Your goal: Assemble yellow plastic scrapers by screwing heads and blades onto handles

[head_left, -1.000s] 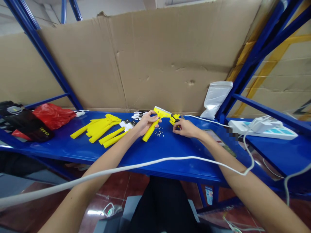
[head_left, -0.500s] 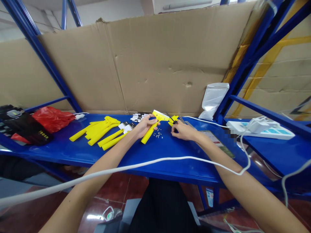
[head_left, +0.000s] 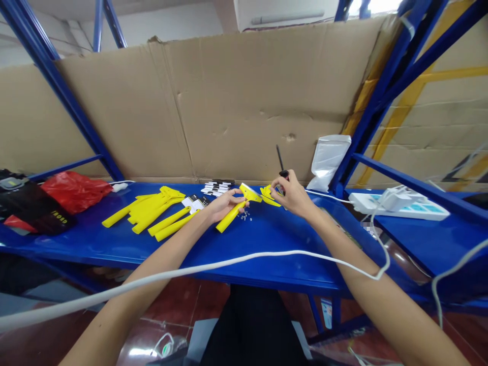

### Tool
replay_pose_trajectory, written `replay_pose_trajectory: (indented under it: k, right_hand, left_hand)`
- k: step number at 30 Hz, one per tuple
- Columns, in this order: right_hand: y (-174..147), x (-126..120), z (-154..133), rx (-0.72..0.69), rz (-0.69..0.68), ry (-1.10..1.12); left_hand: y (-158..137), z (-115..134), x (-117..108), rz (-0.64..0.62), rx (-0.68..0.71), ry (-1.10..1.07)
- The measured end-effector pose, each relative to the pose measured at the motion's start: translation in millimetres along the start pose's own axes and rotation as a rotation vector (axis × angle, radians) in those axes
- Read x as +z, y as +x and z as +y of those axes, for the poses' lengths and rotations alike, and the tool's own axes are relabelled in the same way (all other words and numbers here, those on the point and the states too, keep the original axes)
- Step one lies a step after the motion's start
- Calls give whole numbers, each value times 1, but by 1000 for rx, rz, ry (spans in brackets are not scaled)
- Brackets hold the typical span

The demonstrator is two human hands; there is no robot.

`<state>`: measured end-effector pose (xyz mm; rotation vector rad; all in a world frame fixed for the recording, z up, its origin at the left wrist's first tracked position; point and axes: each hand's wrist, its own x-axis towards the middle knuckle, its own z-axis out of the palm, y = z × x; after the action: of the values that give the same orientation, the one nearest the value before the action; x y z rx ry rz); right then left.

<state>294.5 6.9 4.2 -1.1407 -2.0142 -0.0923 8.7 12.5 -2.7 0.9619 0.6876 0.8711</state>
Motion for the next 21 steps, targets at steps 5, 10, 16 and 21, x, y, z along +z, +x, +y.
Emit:
replay_pose_trajectory:
  k: [5,10,16,21]
  right_hand:
    - [2,-6,-6,-32,219,88]
    - [1,-11,-17,-40,198,67]
    - [-3,-5,-31,-60,-18,10]
    - [-7,8,-37,-88,-169,-119]
  left_hand:
    - [2,-2,0,8,-2,-9]
    - [-1,-1,2,-29,-12,3]
    - [-6,-2,13,-97,-43,26]
    - [-8,-8,22,-128,-45,20]
